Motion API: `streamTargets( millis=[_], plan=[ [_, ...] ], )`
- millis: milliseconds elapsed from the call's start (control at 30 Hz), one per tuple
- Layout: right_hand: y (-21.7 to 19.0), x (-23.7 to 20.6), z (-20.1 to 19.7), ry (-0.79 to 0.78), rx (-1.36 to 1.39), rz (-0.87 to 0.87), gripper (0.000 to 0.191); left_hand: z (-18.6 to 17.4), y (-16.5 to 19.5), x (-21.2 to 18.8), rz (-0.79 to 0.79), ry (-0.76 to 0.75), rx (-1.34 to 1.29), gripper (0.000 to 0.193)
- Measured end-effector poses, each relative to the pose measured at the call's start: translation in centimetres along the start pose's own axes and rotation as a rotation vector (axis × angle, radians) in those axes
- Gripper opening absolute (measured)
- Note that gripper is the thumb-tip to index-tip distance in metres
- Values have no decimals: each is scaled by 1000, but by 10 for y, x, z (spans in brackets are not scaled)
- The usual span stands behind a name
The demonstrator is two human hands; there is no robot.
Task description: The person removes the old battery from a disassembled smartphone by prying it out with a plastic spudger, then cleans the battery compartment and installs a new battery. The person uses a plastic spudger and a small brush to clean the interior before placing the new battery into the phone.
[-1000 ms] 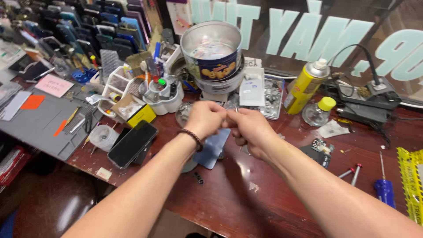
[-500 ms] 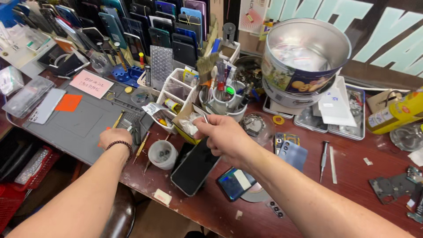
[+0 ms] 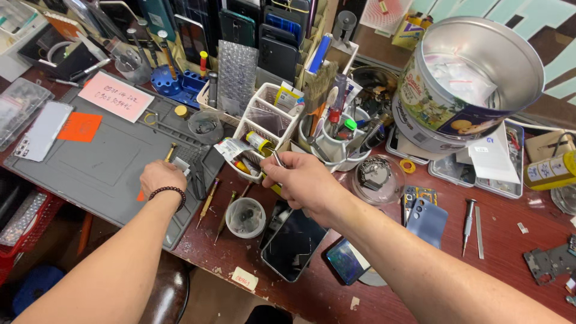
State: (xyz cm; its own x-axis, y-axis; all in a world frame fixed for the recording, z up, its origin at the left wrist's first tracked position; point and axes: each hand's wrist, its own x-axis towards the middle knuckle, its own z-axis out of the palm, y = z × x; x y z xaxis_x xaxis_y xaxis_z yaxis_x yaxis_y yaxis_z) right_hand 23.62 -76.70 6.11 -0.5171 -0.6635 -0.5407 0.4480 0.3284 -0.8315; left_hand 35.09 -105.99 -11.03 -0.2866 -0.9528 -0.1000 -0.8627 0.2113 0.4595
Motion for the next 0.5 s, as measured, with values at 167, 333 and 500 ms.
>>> streamTargets(
  millis=[167, 333, 500],
  plan=[
    [-1, 7, 6, 0, 49, 19, 15, 4, 10, 19, -90, -140, 73, 29],
    [-4, 12, 15, -20, 53, 37, 16, -3, 6, -1, 42, -25, 15, 31],
    [-10, 22, 31, -31, 43, 63, 17, -44, 7, 3, -265, -100, -399, 17]
  ],
)
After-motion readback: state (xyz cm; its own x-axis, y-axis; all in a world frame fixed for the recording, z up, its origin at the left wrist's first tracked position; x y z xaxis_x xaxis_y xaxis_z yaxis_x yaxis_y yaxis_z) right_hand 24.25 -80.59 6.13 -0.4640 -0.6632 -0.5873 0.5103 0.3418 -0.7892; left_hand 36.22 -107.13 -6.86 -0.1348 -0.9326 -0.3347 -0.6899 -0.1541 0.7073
